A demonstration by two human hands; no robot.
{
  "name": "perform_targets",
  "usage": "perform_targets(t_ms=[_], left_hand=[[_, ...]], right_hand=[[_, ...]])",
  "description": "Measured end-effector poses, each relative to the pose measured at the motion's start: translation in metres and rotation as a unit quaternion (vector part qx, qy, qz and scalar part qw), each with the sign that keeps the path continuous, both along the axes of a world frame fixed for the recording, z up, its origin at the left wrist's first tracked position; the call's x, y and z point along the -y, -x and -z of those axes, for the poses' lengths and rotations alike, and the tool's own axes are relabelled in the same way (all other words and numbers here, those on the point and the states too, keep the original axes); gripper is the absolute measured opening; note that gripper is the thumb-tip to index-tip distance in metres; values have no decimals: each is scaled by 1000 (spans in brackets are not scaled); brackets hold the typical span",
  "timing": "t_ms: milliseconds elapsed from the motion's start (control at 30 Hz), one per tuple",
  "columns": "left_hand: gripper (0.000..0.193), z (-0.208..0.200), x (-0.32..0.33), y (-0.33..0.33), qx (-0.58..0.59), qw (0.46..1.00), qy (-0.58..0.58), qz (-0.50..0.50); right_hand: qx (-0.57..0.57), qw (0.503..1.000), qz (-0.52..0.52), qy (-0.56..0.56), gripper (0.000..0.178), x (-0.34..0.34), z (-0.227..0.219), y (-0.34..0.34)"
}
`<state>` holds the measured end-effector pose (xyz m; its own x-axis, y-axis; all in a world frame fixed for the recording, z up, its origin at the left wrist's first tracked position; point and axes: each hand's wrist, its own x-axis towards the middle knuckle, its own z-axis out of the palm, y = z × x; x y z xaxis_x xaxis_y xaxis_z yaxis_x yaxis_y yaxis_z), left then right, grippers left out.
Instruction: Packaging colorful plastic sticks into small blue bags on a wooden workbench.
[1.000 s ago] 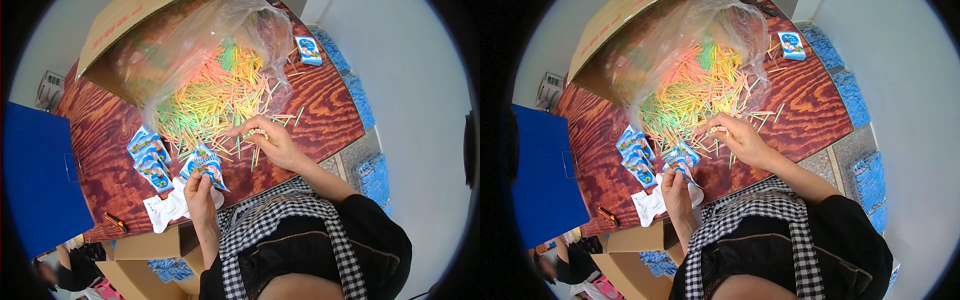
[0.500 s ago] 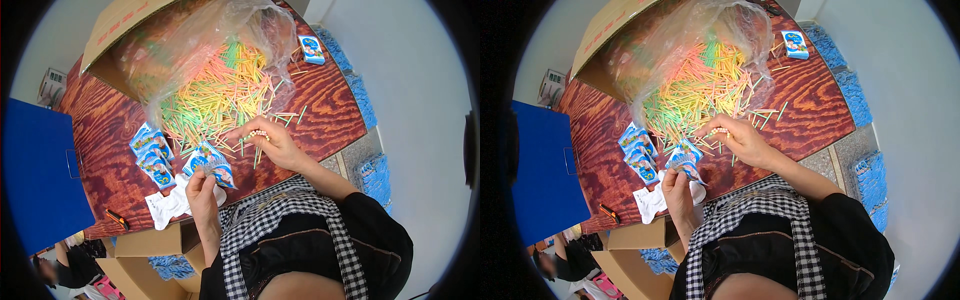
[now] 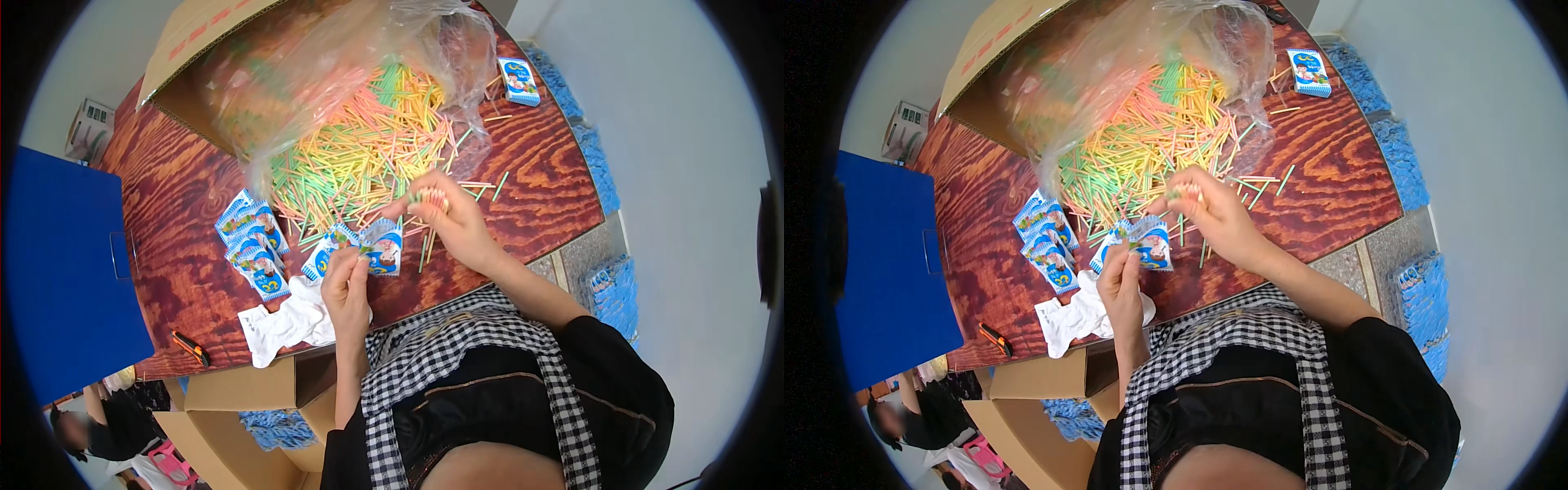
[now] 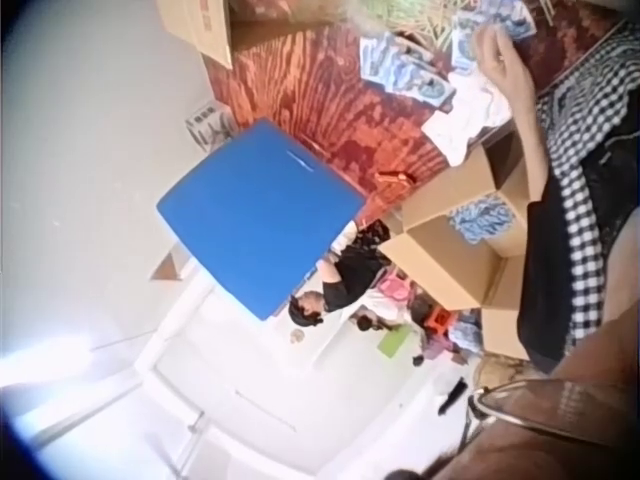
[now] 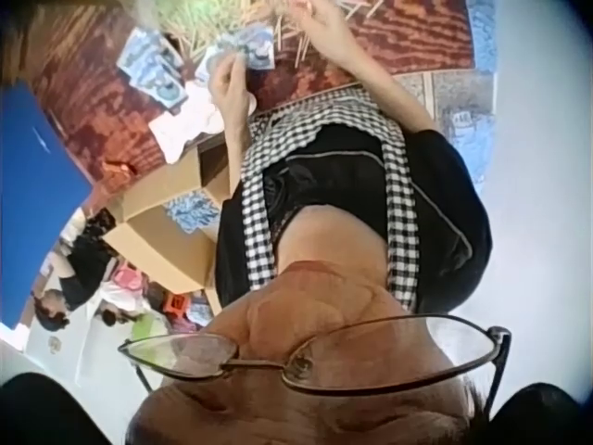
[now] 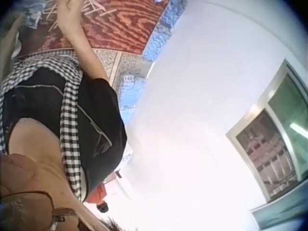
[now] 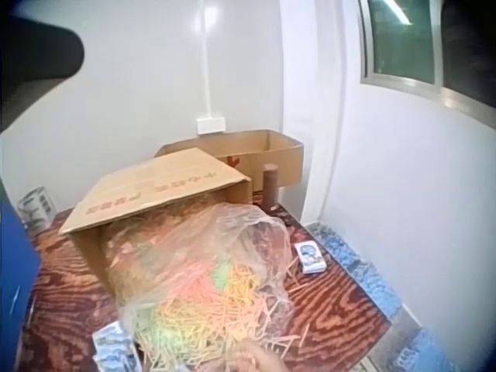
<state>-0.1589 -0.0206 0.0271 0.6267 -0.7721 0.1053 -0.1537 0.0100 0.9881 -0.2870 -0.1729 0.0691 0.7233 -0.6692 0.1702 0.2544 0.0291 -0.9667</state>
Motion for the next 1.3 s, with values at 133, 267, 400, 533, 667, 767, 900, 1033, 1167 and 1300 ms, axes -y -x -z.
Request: perform_targets(t_ms=[133,267,400,533,667,767,900,1033,1167,1300], left_hand=[[10,7,8,4,-37,999,0,34],[11,9,9,8,-65,997,-4,51],[15,11,11,12,-83,995,-11,46],[16,23,9,16,-144,989,-18,30],[18,21,8,17,-234,970,2,67],[18,27,5,19,-295,954,-1,58],[16,24,3,23,-423,906,10,19],[15,25,0,26,-328,944,20,23],[11,16,2,20,-80,996,10,48],[11,8,5,17,71,997,19,38]], right_hand=[[78,968,-54,-231,19,18,-1,-14],[99,940,-94,-314,20,20,-11,-26],[71,937,-105,-326,19,8,-11,-29],[70,957,-93,-267,20,2,4,-29],[66,939,-100,-322,21,-1,-2,-30],[54,931,-106,-346,22,-5,-4,-31],[93,945,-48,-311,23,-11,7,-27],[32,949,-103,-297,25,-16,12,-19],[19,964,-154,-216,20,-13,13,-20],[40,945,-210,-248,23,-2,12,-22]])
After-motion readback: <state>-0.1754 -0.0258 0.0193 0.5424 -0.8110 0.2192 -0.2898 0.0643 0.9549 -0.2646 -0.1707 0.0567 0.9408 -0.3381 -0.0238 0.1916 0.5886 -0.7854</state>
